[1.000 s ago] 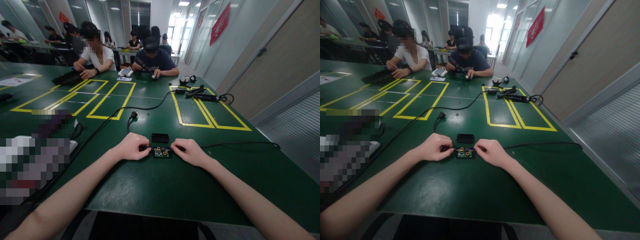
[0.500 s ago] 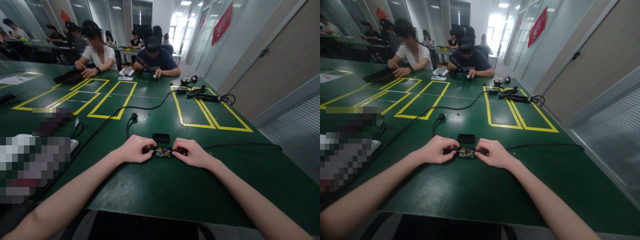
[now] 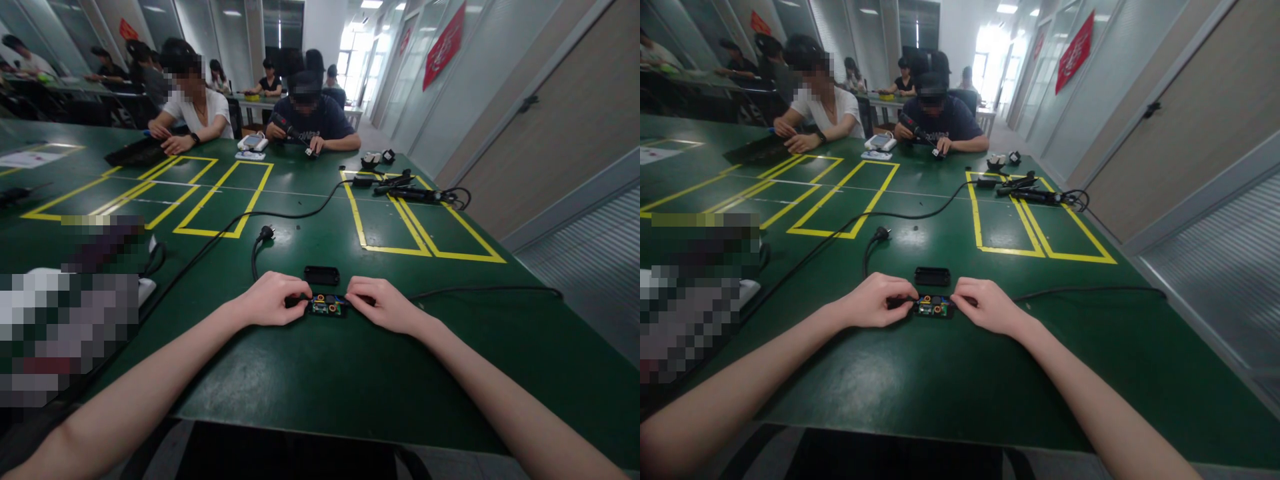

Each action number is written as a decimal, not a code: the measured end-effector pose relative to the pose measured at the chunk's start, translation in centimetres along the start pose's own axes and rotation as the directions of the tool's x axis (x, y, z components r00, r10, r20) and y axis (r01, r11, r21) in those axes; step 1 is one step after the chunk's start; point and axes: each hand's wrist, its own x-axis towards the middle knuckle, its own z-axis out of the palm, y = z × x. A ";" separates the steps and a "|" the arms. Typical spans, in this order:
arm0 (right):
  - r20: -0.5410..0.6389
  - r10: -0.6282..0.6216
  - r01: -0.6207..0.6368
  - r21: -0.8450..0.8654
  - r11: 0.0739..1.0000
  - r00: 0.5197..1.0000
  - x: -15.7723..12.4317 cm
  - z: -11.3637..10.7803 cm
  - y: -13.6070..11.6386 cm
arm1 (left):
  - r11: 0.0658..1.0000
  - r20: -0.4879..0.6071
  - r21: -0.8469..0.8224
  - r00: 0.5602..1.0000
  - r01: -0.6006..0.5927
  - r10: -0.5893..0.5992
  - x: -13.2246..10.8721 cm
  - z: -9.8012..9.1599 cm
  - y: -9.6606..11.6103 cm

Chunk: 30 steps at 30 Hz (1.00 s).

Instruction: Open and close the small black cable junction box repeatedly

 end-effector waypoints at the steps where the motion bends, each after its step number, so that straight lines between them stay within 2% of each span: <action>1: -0.002 -0.002 0.002 0.018 1.000 1.000 0.0 0.0 0.0 | 1.000 -0.002 -0.002 1.000 -0.001 0.001 0.0 0.0 0.0; 9: 0.014 -0.022 0.021 0.108 0.994 1.000 -0.1 0.0 0.2 | 1.000 -0.014 -0.012 1.000 -0.026 0.026 -0.1 0.4 -0.2; 21: 0.003 -0.030 0.030 0.111 0.993 1.000 -0.2 0.0 0.3 | 0.992 -0.049 -0.128 0.999 -0.009 0.003 -0.2 0.6 -0.3; 25: 0.005 -0.007 0.006 0.085 0.996 1.000 -0.2 -0.1 0.1 | 0.993 -0.056 -0.116 0.998 -0.005 -0.001 -0.2 0.6 -0.4; 30: 0.023 0.011 -0.012 0.063 0.998 1.000 -0.3 -0.2 0.0 | 0.997 -0.045 -0.046 0.998 -0.055 0.053 -0.2 0.5 -0.4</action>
